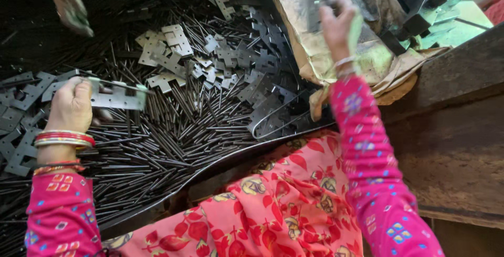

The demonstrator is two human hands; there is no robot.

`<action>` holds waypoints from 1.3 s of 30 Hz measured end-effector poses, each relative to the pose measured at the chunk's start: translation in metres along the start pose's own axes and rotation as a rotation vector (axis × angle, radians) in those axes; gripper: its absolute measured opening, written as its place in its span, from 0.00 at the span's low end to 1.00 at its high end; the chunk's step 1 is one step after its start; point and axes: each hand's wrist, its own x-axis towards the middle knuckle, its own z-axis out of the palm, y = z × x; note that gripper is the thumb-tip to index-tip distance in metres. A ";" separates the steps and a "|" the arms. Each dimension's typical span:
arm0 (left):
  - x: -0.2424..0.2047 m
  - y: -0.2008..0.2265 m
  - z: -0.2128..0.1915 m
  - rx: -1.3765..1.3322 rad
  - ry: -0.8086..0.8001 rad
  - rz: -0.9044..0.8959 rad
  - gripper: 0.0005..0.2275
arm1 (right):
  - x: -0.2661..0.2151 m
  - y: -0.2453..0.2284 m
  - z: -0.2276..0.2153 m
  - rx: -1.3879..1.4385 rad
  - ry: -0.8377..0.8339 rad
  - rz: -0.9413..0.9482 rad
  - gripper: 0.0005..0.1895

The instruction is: The person inserts metal rods into small metal plates and places the assembled units into a sack. The person repeats this process continuously, handling the parts by hand.

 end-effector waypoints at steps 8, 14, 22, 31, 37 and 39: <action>-0.022 0.069 0.003 -0.498 -0.351 0.002 0.13 | -0.029 -0.001 -0.014 -0.285 0.213 -0.220 0.14; -0.038 0.088 0.022 -0.517 -0.478 -0.011 0.19 | -0.117 -0.094 0.058 -0.106 -0.288 -0.305 0.09; -0.043 0.087 -0.033 -1.348 -0.230 -0.038 0.11 | -0.150 -0.071 0.206 -0.237 -0.447 -0.073 0.33; -0.040 0.095 0.009 -1.045 -0.304 -0.156 0.11 | -0.157 -0.068 0.202 -0.234 -0.497 -0.191 0.16; -0.034 0.060 0.082 -0.298 -0.262 -0.167 0.11 | -0.182 -0.142 0.073 -0.014 -0.701 -0.546 0.13; -0.037 0.052 0.102 0.047 -0.256 -0.013 0.13 | -0.189 -0.164 0.042 -0.015 -0.646 -0.657 0.12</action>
